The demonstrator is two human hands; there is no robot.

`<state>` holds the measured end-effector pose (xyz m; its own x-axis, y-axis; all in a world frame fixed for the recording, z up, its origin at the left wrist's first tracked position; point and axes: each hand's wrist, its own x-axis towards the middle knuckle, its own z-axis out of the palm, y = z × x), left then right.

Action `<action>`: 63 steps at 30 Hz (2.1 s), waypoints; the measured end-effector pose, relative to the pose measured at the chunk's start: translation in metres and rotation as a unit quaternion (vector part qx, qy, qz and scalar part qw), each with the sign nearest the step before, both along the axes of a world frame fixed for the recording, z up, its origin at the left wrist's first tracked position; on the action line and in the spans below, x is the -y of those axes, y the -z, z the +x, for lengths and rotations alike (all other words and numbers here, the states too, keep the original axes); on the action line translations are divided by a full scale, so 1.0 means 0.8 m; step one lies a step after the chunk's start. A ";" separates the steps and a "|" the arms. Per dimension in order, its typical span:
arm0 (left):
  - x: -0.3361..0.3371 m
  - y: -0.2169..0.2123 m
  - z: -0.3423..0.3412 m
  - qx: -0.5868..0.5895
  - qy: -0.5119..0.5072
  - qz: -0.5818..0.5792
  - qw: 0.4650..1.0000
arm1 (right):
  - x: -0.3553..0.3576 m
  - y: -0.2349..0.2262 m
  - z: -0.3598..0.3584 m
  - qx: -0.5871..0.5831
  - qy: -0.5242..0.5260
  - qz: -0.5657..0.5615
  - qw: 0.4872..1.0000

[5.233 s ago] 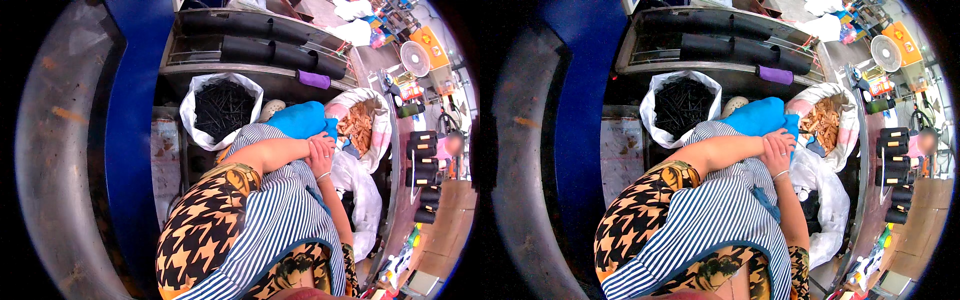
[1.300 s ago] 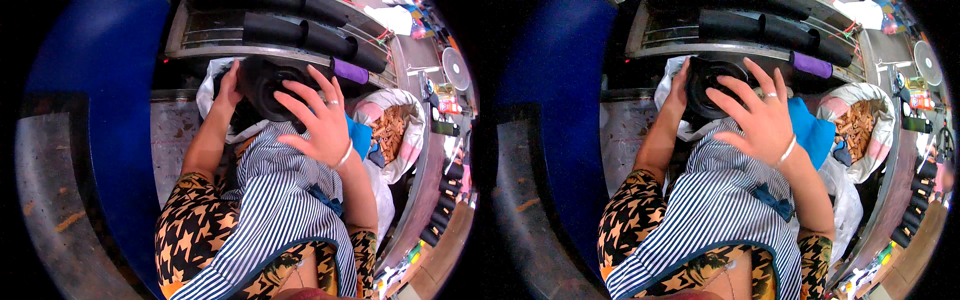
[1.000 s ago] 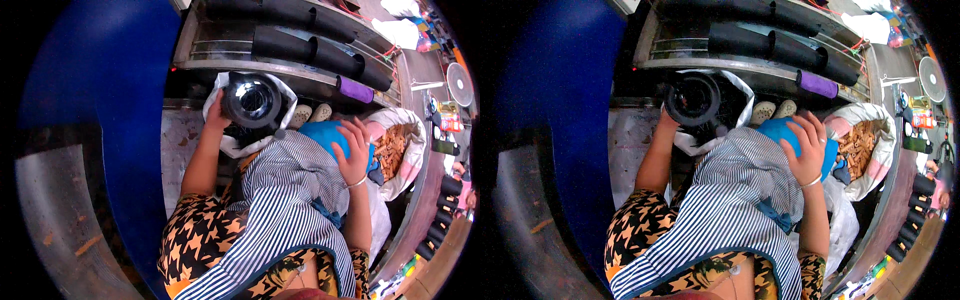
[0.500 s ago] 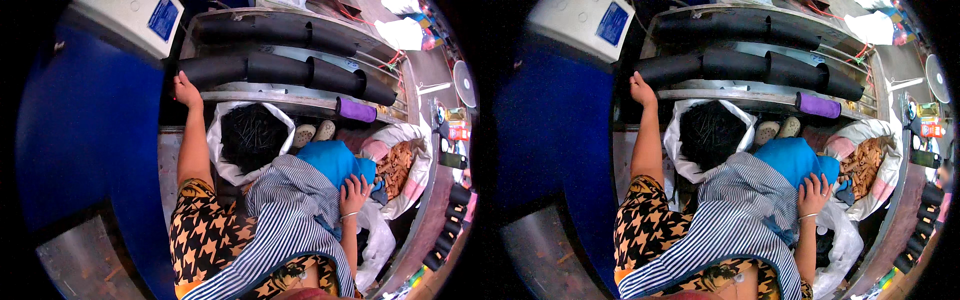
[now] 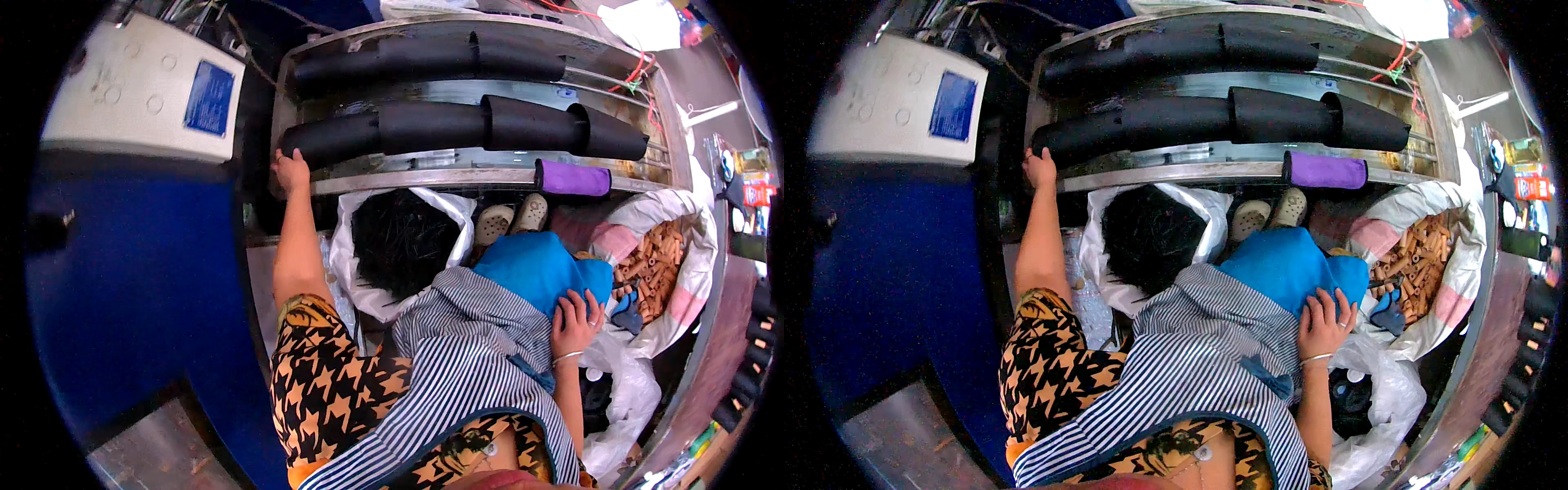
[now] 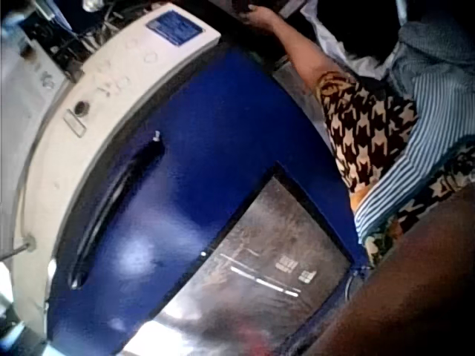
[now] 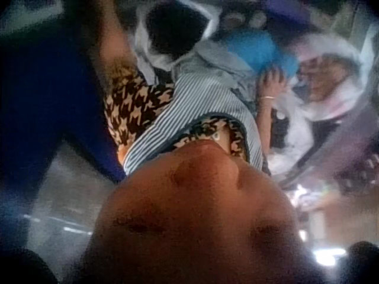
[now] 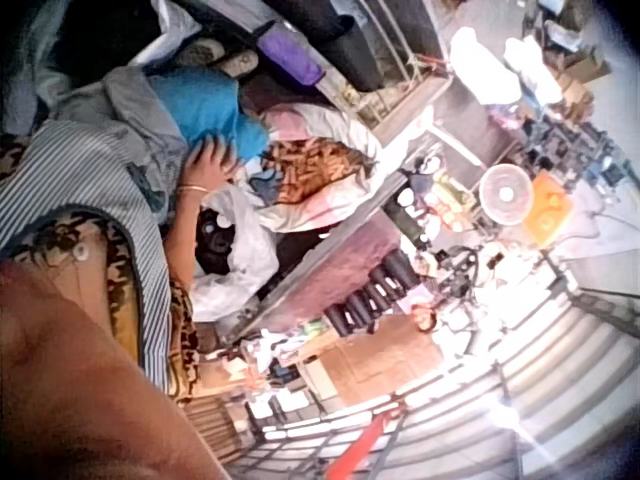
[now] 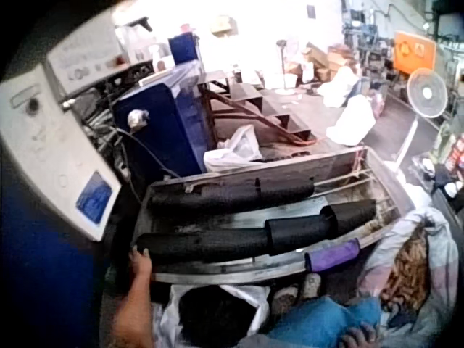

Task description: The person inserts wooden handles into the side of black flasks and attaches circular black caps to the base of the flasks.

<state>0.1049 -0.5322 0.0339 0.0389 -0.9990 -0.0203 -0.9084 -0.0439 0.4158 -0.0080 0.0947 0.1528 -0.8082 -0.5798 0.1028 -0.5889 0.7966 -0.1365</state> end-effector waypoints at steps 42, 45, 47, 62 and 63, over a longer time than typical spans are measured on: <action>-0.320 -0.413 -0.438 -0.088 0.662 -0.406 0.623 | -0.069 -0.016 -0.018 0.033 0.011 -0.171 0.985; -0.368 -0.417 -0.350 -0.103 0.668 -0.393 0.623 | -0.075 -0.010 -0.010 0.012 0.016 -0.178 0.984; -0.395 -0.401 -0.297 -0.095 0.670 -0.364 0.641 | -0.078 -0.010 -0.008 0.006 0.012 -0.177 0.984; -0.408 -0.306 -0.240 0.065 0.649 -0.247 0.716 | -0.148 0.010 -0.019 0.012 0.139 -0.381 0.914; -0.404 -0.307 -0.244 0.092 0.626 -0.236 0.737 | -0.165 0.013 -0.028 0.027 0.186 -0.397 0.899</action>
<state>-0.0900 -0.2090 0.2791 -0.9617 -0.1477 0.2311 -0.1562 0.9875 -0.0189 -0.0306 0.2264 0.1428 -0.9470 -0.0301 0.3199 -0.2779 0.5766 -0.7683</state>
